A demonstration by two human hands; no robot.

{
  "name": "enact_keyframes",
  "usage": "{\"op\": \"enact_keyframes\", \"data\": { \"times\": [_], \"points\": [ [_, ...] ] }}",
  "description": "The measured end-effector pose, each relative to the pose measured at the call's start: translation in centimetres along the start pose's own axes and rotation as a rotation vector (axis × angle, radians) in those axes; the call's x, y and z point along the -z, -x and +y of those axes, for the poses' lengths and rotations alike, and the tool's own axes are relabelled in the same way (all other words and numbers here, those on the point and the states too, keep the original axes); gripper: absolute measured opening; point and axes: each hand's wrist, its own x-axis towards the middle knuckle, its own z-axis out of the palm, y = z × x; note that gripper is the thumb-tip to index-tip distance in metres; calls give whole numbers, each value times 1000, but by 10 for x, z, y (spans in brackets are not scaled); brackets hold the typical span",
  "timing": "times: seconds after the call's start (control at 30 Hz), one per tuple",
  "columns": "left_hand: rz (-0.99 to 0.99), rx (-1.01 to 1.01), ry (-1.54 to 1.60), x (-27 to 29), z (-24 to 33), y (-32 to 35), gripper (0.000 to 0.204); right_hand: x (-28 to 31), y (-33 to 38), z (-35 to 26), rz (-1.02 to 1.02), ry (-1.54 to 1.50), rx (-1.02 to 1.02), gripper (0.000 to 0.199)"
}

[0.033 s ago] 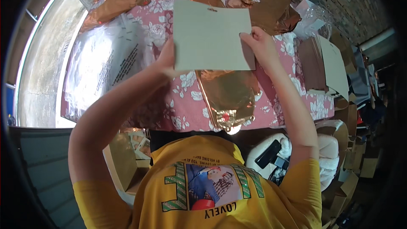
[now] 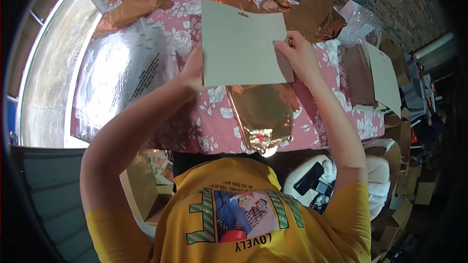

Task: The person packages uninflated foil balloons by hand, placing each balloon onto a cardboard insert and then sliding both into a clear plastic sleeve.

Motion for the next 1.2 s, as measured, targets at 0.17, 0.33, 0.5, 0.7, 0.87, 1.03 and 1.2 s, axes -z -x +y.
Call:
{"op": "enact_keyframes", "data": {
  "times": [0.17,0.33,0.5,0.7,0.87,1.03,1.2],
  "points": [
    [-7,161,115,2,1,-1,45,-6,-2,-8,1,691,696,50],
    [64,56,-319,-2,28,-17,59,-14,-12,13,-375,673,761,52],
    [-90,200,-186,6,33,-16,53,-17,-14,20,-353,722,753,55],
    [-152,-47,-434,27,57,18,38,-18,-13,18,-347,748,777,55],
    [-151,53,-572,5,111,67,31,-17,-16,28,-322,761,815,55],
    [-261,-7,-707,5,125,59,53,-18,-15,27,-343,716,789,56],
    [-302,-459,-1045,7,112,46,57,-19,-16,30,-334,697,793,57]
  ]
}}
